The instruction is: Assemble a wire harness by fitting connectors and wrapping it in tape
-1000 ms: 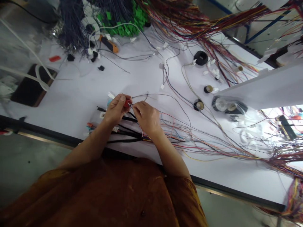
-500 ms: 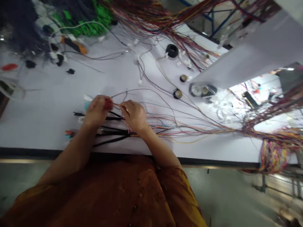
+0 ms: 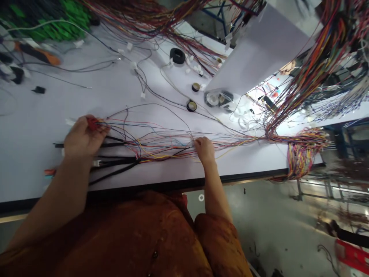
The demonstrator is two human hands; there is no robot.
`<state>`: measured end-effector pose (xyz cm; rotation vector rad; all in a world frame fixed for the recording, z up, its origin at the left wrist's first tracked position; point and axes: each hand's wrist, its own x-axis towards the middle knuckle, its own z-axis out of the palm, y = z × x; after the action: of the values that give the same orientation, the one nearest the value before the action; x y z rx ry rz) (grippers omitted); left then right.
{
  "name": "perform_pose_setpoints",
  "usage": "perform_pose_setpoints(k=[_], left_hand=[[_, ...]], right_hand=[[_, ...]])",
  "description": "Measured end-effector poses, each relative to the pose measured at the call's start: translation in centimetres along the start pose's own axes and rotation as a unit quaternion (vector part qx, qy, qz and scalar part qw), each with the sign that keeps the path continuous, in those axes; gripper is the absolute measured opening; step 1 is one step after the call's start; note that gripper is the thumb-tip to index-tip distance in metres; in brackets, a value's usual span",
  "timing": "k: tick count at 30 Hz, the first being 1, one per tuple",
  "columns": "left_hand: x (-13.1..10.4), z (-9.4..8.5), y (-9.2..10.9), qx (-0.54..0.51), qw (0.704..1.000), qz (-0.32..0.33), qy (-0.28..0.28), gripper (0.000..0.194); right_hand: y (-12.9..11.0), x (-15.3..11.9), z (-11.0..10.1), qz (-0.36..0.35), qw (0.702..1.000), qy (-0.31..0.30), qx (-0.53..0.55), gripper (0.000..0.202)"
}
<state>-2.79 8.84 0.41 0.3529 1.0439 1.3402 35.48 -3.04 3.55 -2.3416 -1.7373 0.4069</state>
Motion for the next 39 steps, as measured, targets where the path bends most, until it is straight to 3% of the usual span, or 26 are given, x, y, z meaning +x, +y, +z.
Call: perform_pose_setpoints(k=[5, 11, 16, 20, 25, 28, 30, 34, 36, 39], left_hand=[[0.1, -0.2, 0.0, -0.011, 1.0, 0.0, -0.001, 0.042], [0.6, -0.8, -0.4, -0.041, 0.999, 0.023, -0.027, 0.032], [0.3, -0.5, -0.2, -0.036, 0.999, 0.027, -0.019, 0.03], [0.0, -0.3, -0.1, -0.033, 0.999, 0.027, -0.018, 0.03], [0.1, -0.4, -0.1, -0.038, 0.999, 0.027, -0.025, 0.03], [0.1, -0.5, 0.0, -0.037, 0.999, 0.024, -0.028, 0.029], [0.1, -0.5, 0.0, -0.034, 0.999, 0.024, -0.032, 0.029], [0.0, -0.5, -0.1, -0.035, 0.999, 0.024, -0.034, 0.029], [0.0, -0.5, -0.1, -0.035, 0.999, 0.022, -0.034, 0.029], [0.0, -0.5, 0.0, -0.035, 0.998, 0.022, -0.036, 0.03]], right_hand=[[-0.6, -0.3, 0.0, 0.004, 0.998, -0.051, -0.02, 0.026], [-3.2, 0.8, 0.8, 0.07, 0.997, -0.035, -0.003, 0.029], [-3.7, 1.6, 2.2, 0.056, 0.998, -0.003, 0.009, 0.019], [-2.5, 1.8, 2.4, 0.032, 0.991, 0.007, 0.129, 0.008], [-0.8, 1.6, 1.6, 0.073, 0.925, -0.079, 0.364, 0.018], [-0.2, 1.5, 1.4, 0.045, 0.908, -0.111, 0.402, 0.026], [0.0, 1.4, 1.7, 0.0, 0.928, -0.096, 0.36, 0.024], [-0.2, 0.9, 2.6, -0.108, 0.977, 0.013, 0.181, 0.021], [0.0, 0.4, 2.8, -0.128, 0.981, 0.063, 0.134, 0.024], [0.7, -0.1, 2.7, -0.115, 0.978, 0.095, 0.145, 0.023]])
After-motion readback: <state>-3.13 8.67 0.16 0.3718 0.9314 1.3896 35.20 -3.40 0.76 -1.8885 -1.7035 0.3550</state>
